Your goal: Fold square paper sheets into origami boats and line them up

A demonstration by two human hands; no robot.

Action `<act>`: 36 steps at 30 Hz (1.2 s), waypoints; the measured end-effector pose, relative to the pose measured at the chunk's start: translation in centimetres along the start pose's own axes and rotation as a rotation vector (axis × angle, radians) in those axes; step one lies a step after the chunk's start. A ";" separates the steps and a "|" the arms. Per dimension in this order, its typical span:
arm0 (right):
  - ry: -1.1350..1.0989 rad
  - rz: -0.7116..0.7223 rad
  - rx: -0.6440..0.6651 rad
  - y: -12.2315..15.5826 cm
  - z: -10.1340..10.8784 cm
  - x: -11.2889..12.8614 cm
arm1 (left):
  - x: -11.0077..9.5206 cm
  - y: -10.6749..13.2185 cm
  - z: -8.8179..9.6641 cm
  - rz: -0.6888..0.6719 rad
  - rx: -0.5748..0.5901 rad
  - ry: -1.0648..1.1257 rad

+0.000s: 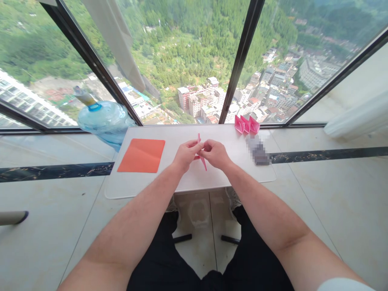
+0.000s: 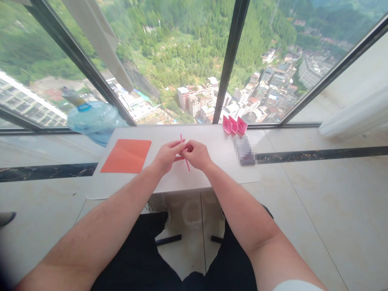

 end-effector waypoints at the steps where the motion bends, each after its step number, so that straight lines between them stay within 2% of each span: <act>1: -0.074 -0.015 0.028 0.0 0.0 -0.1 | 0.0 0.0 0.0 0.009 0.009 0.024; 4: -0.301 -0.076 0.112 -0.2 -0.2 -0.5 | 0.0 -0.2 0.2 0.023 0.056 0.075; 7: -0.418 -0.116 0.151 -0.2 -0.2 -0.7 | 0.1 -0.4 0.2 0.027 0.097 0.081; 19: -0.488 -0.149 0.144 -0.4 -0.3 -0.8 | -0.4 -0.1 0.4 -0.007 0.090 0.062; 22: -0.346 -0.123 0.080 -0.3 0.0 -0.9 | -0.6 -0.1 0.4 -0.034 0.071 0.031; 26: 0.063 0.017 -0.088 0.2 0.9 -0.1 | -0.6 -0.1 0.3 -0.065 0.028 -0.079; 29: 0.224 0.026 -0.092 0.4 0.7 0.1 | -0.3 -0.2 0.1 -0.100 0.014 -0.145; 33: 0.304 -0.005 -0.066 0.4 0.6 0.0 | 0.2 -0.7 0.2 -0.130 0.014 -0.165; 36: 0.349 0.029 -0.074 0.4 0.5 0.2 | 0.9 -1.0 0.5 -0.105 -0.022 -0.196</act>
Point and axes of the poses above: each hand's wrist, its own y-axis away from the middle knuckle, its own z-axis out of the back of the hand, x = y × z, the point moved 6 cm from there along -y, towards the middle knuckle, and after that the axes turned 2 degrees about x, right-handed, at the moved point
